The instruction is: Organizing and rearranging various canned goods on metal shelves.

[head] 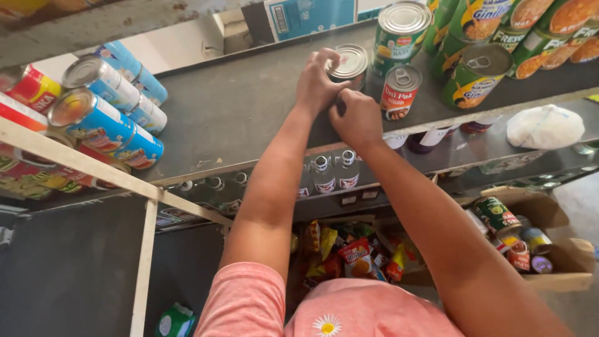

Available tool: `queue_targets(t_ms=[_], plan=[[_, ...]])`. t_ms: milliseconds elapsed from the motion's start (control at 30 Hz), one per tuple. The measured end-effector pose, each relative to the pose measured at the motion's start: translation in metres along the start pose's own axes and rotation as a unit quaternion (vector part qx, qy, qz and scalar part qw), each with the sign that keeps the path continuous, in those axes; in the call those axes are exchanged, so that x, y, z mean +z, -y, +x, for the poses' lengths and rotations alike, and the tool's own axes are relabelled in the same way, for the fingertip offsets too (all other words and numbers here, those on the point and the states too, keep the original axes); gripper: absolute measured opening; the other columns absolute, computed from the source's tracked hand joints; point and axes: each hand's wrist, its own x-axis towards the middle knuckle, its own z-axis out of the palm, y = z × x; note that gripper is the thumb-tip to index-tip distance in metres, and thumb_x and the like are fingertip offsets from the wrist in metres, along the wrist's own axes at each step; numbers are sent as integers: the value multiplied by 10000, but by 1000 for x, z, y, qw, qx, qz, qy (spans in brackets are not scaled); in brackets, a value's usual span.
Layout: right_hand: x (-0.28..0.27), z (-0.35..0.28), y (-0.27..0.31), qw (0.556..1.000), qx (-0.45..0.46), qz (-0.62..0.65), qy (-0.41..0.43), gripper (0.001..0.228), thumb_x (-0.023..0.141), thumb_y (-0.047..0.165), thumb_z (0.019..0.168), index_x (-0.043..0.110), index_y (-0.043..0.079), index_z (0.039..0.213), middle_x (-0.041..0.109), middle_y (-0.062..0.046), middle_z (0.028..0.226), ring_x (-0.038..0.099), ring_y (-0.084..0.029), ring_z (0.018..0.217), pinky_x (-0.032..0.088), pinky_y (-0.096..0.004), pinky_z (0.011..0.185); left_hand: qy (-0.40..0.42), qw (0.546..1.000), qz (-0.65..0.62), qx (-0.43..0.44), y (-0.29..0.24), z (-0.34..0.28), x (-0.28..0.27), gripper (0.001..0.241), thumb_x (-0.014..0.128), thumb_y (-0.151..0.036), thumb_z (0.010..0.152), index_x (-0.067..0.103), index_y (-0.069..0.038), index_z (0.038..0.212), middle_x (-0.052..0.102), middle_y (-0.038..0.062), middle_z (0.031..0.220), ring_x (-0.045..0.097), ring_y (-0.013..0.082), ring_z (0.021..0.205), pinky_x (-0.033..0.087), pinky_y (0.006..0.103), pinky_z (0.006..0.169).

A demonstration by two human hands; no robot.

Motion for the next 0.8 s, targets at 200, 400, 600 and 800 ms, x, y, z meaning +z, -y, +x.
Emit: queue_targets(t_ms=[200,400,600,800], plan=[[-8,1,11,998,59,0,26,193,745,200,843,650,32,853,700,-162,896,684,-371,843,533,-488,739,-34,999,35,-4,-4,-9,-28,510,930,-327,600,598,-135,936,656,111,1040,669,328,1005,549,429,847],[-5,-1,10,998,14,-6,-57,523,842,216,780,545,44,1176,634,-212,1098,669,-403,1005,542,-481,837,-39,998,15,53,30,-5,-52,548,969,-409,646,570,-101,860,643,104,924,649,268,879,540,387,752],[-10,1,13,997,27,74,-17,1060,939,388,755,314,-30,1501,640,-278,1232,656,-446,1127,539,-479,915,116,965,-223,-79,8,-10,-74,499,925,-371,687,546,-106,873,530,-27,812,496,81,750,407,270,597],[-20,4,19,989,102,99,33,1060,930,489,692,373,27,1467,706,-233,1182,712,-398,1084,569,-458,869,239,962,-127,-35,2,-1,-81,430,900,-315,726,588,-87,914,606,17,868,549,107,790,464,261,633]])
